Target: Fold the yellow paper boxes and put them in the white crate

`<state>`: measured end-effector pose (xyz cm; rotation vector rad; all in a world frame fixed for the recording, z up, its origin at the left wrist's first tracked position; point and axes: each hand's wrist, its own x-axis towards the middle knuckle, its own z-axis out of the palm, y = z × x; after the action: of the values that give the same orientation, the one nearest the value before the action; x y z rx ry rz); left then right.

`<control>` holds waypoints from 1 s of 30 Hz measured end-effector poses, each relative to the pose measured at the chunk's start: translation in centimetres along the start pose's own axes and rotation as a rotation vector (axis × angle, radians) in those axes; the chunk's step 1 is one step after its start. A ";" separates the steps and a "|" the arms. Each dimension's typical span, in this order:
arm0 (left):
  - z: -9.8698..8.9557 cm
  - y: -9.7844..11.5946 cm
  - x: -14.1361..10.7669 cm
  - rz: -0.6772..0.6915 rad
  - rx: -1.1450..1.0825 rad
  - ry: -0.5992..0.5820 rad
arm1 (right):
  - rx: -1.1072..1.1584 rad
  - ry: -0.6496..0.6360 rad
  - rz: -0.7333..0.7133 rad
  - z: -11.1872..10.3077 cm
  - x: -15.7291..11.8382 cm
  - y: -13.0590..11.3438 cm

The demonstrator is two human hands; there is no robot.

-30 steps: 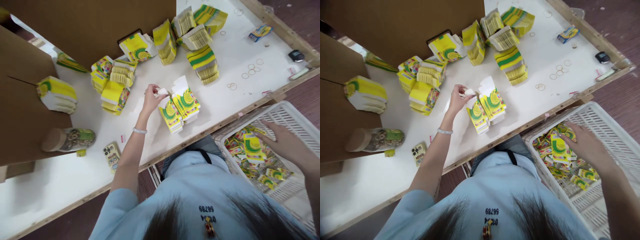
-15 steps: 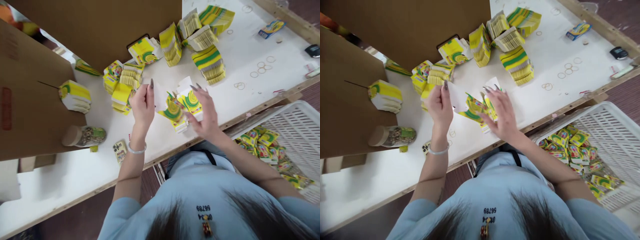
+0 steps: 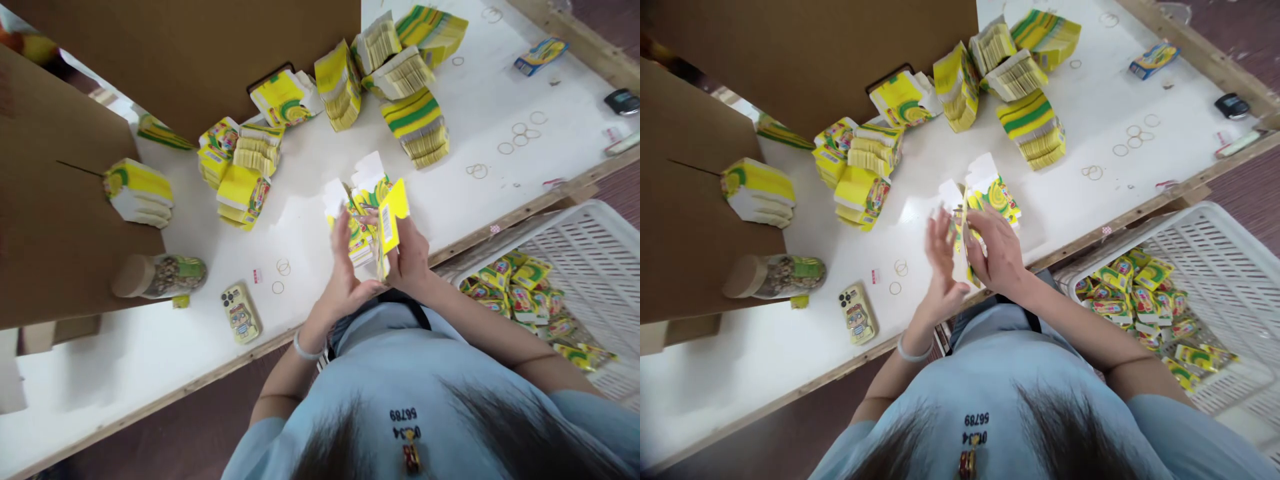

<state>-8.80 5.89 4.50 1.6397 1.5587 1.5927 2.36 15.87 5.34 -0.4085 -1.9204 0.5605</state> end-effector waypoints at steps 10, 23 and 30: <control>1.6 1.2 -3.1 -0.204 -0.025 0.008 | 0.190 -0.068 0.388 -1.3 -1.5 -1.5; 2.9 1.5 -8.9 -0.542 -0.382 0.057 | 0.410 -0.182 0.763 -3.2 -7.9 -1.6; 1.3 1.5 -9.0 -0.647 -0.336 -0.134 | 0.442 -0.336 0.711 -4.8 -8.4 -1.9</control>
<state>-4.79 -1.73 1.33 0.9111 1.4485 1.2691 10.02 10.94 1.68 -0.7429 -1.8564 1.5671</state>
